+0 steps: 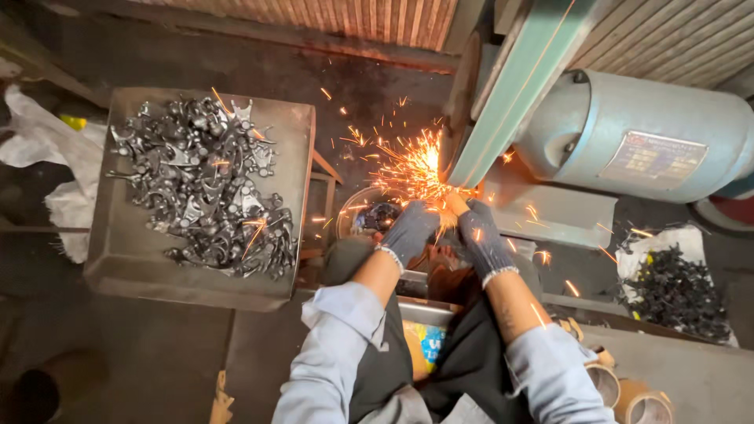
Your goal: The person sits on the floor at a belt grinder and grinds small metal castings one at a time, holding each piece against the moving belt to remove excess material, producing sparks. They take parts from a tray, grind them, and place finished pieces into a metal bowl between their legs.
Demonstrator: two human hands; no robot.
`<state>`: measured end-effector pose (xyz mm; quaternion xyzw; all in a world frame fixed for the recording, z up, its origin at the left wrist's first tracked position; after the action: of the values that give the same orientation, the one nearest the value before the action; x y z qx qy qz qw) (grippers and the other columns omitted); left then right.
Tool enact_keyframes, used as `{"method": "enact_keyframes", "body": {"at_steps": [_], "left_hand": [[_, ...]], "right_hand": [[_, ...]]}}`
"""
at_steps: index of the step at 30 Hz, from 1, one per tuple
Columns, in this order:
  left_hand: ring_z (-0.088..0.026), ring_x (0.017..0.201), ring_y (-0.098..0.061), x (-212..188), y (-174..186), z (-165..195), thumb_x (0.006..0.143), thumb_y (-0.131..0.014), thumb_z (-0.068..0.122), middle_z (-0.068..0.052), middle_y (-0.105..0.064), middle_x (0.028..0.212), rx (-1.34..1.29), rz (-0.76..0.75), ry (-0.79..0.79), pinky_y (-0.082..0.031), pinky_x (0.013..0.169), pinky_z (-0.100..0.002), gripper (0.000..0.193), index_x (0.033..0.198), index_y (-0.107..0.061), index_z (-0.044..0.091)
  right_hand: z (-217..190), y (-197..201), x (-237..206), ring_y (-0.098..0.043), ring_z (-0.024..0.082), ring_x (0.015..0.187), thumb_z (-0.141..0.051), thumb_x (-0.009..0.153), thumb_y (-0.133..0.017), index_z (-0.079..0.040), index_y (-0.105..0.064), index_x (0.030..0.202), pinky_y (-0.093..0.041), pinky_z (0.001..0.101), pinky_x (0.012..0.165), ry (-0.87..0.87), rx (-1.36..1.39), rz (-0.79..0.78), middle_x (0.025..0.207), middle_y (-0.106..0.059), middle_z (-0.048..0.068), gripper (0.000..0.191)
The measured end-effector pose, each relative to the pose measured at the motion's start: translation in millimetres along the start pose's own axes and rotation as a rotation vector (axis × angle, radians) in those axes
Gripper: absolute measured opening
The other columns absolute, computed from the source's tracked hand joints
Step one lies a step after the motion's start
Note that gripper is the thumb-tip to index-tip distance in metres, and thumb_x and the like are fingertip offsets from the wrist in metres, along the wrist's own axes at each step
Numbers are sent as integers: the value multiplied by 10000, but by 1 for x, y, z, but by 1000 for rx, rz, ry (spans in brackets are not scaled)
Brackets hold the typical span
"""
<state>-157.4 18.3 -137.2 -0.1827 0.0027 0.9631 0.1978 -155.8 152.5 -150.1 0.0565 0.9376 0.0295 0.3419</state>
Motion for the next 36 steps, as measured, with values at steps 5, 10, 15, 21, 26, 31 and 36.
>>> {"method": "enact_keyframes", "body": {"at_steps": [5,10,15,21,26,31,36], "left_hand": [[-147,760,-609,-1,-17,-2,904,-741,258,-43,-694,792,-276,-153,61,-487,690,-301,245,902,-733,13],[-97,790,-622,14,-37,2,1029,-683,312,-17,-696,867,-524,-101,-146,-507,717,-266,310,934,-688,17],[-97,803,-664,31,-45,-9,961,-668,348,-8,-723,923,-700,-22,-72,-523,670,-284,355,1079,-701,14],[-377,886,-702,-29,61,48,844,-679,501,-179,-743,973,752,257,-342,-530,750,-501,461,1103,-721,121],[-321,835,-686,-134,248,69,918,-652,198,-123,-680,866,1097,1003,-416,-553,746,-439,125,933,-704,85],[-350,799,-683,-110,301,20,865,-675,159,-173,-676,852,1470,806,78,-541,685,-469,65,838,-705,108],[-363,794,-674,-119,249,37,819,-655,138,-169,-673,835,1365,834,-223,-532,703,-487,78,862,-708,101]], "right_hand": [[5,8,-27,-700,189,733,-280,904,-686,-32,-664,1017,-551,310,641,25,583,-266,885,-744,94,274],[3,41,4,-573,106,696,-303,971,-716,-60,-646,1023,-464,270,606,290,488,-41,828,-627,-3,258],[16,30,34,-496,84,571,-397,951,-746,-141,-637,971,-358,243,474,113,457,37,809,-650,1,279],[-15,30,-37,-649,165,1083,-277,1073,-689,8,-626,1348,-526,305,966,613,153,32,1207,-686,91,401],[-21,11,-78,-633,206,1157,-259,970,-674,-17,-643,1378,-455,337,1012,458,-470,-11,1242,-705,113,475],[-8,-67,-92,-690,206,1078,-321,847,-728,-79,-637,1334,-514,341,955,425,-720,-332,1180,-734,113,551],[0,-100,-106,-705,221,1114,-431,916,-665,-112,-642,1374,-518,315,982,475,-993,-489,1170,-730,159,559]]}}
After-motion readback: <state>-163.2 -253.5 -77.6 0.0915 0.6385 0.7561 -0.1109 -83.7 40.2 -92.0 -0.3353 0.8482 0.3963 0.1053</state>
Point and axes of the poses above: each hand's wrist, its own x-axis towards the middle knuckle, its own y-axis out of the back of the hand, z = x × y, the point moved 8 cm from there along x, towards the middle knuckle
